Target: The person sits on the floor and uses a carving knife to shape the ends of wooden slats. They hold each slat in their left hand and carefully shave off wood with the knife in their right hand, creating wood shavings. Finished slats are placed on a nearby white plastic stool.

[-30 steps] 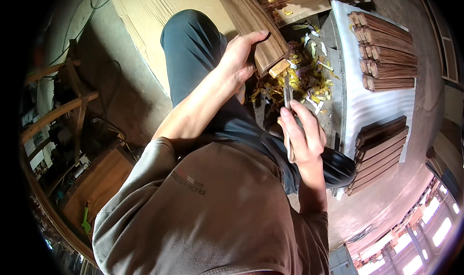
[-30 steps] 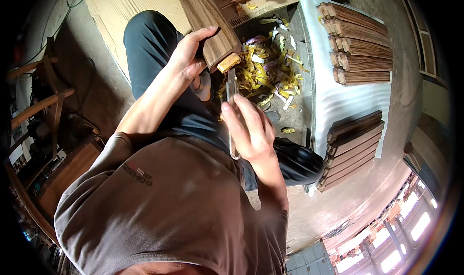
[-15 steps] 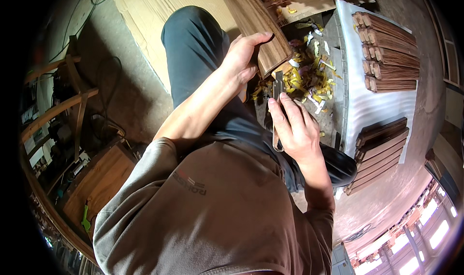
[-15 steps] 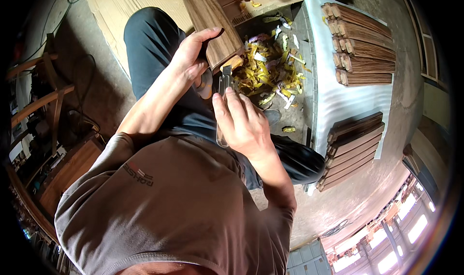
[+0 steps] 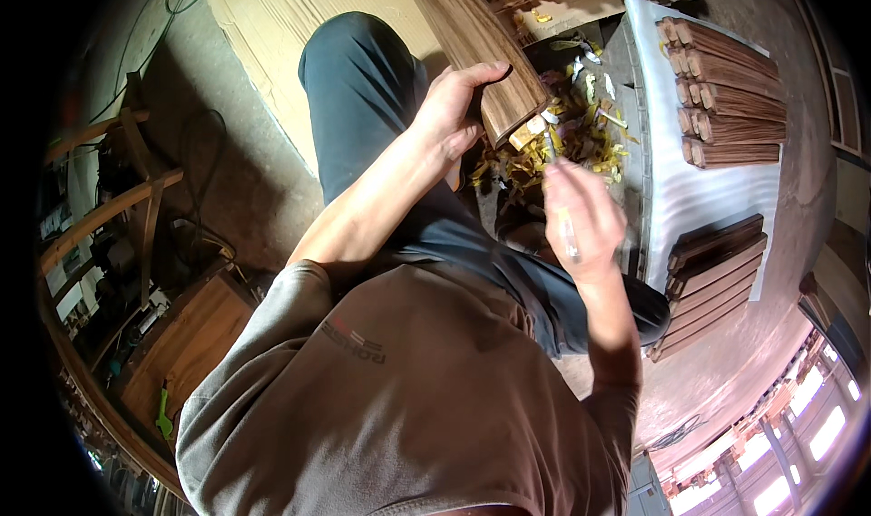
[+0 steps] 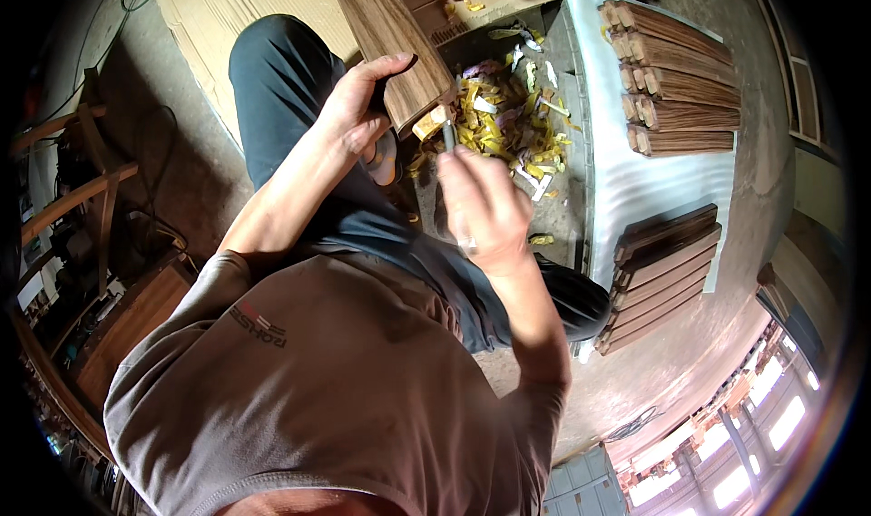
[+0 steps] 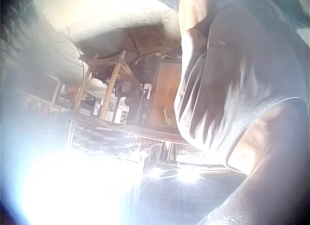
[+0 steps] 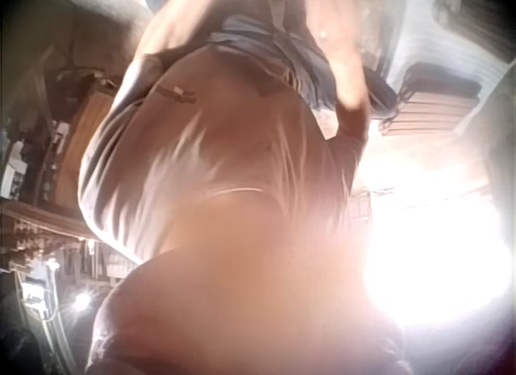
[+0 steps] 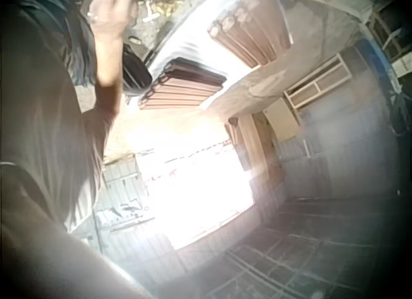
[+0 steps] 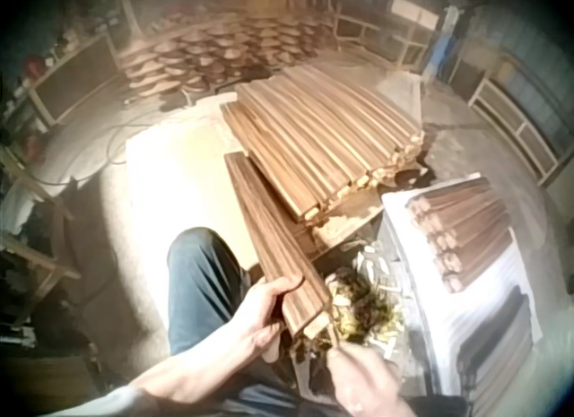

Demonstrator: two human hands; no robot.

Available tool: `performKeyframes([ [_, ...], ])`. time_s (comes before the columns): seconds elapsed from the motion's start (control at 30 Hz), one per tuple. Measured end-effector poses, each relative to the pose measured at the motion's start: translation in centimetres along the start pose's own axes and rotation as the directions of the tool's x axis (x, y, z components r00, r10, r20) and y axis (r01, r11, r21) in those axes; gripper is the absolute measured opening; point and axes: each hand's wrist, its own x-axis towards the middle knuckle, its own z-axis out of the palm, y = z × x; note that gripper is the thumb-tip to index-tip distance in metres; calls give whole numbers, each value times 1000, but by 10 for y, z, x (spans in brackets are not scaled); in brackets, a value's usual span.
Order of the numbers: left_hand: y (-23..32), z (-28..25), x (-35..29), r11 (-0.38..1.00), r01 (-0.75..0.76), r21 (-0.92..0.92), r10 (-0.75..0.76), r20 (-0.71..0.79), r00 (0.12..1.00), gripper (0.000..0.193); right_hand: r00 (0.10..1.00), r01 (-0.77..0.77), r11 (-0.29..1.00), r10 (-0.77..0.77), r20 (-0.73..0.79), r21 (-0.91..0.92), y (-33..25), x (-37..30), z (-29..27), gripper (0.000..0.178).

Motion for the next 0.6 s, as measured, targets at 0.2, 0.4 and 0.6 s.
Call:
performKeyframes([
  [0.2, -4, 4, -3, 999, 15, -41, -17, -51, 999, 39, 442, -378, 138, 896, 48, 915, 7, -22, 27, 25],
  [0.4, 0, 0, -5, 998, 62, -24, -63, -51, 997, 40, 805, -390, 906, 421, -417, 162, -2, 8, -12, 34],
  [0.6, -8, -4, 7, 999, 16, -52, -19, -57, 998, 27, 733, -680, 733, 679, 34, 11, 5, 28, 28, 29],
])
